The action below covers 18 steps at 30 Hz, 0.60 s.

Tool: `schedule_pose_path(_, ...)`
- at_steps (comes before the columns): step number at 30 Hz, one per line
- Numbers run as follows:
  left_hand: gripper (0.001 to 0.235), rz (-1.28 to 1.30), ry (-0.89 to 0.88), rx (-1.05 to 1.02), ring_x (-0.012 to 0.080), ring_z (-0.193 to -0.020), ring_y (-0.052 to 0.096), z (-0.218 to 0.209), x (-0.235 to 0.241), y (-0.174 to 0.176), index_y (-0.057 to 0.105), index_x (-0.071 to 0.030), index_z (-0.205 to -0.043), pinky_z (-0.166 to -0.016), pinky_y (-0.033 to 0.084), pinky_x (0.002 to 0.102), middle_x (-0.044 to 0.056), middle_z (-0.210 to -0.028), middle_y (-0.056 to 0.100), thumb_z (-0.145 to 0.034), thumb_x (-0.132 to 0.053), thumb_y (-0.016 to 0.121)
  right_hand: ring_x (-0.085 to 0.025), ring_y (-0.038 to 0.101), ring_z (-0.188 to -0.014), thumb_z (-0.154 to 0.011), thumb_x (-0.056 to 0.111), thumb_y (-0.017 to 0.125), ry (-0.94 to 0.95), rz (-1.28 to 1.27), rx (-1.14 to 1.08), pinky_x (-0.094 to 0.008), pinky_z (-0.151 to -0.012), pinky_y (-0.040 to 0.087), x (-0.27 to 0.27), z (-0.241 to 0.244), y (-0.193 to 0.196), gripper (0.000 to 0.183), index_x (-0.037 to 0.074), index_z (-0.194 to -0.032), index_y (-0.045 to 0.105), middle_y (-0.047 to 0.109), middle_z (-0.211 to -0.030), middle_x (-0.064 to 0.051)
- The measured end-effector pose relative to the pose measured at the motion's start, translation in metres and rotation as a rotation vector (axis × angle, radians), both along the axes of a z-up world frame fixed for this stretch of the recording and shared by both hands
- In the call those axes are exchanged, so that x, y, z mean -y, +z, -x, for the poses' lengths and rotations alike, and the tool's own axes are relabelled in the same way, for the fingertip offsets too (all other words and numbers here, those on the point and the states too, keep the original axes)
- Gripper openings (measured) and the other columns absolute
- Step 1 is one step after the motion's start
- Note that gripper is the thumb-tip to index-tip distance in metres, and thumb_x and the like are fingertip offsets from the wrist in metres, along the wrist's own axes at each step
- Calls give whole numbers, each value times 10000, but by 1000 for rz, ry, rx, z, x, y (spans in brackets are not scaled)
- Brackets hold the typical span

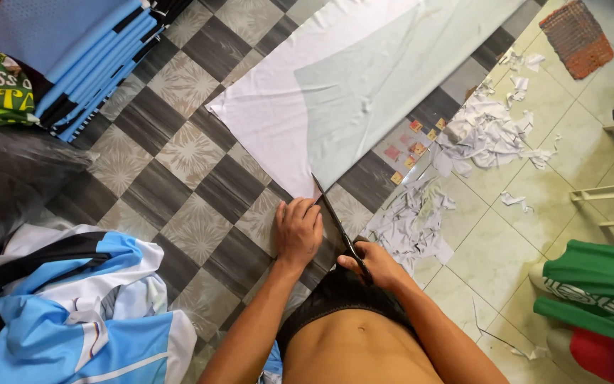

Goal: Cutting fabric into specific pattern pieces using tailor's scissors on a cutting table.

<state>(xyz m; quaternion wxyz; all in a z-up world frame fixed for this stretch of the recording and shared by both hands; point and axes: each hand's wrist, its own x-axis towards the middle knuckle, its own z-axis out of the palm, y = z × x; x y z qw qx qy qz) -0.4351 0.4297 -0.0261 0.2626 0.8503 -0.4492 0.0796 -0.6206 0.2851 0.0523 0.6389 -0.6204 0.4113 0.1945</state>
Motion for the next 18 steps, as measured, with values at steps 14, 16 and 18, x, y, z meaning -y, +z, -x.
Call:
schedule_pose_path(14,184,23,-56,-39,248,-1396,682,-5,-8,0,808,-216,-1202,-1248,429,565,-1,-1379,759,-1032,-276,774,-236,688,-445,-950,384,977,-153,-85,26,-315,-428,530,-22,-33,33,495,1,-848,681,631,-574,-131)
schedule_pose_path(16,191,21,-64,-38,245,-1398,686,-6,-10,-1,810,-216,-1205,-1252,431,564,1,-1390,764,-1029,-276,770,-227,696,-452,-959,429,963,-163,-100,28,-311,-429,535,-23,-35,20,514,12,-843,686,641,-578,-123)
schedule_pose_path(18,197,20,-73,-36,242,-1401,690,-6,-12,-1,812,-216,-1209,-1257,433,563,2,-1400,770,-1027,-276,765,-219,704,-459,-968,475,949,-175,-112,30,-306,-429,540,-24,-36,5,536,23,-838,691,651,-582,-115)
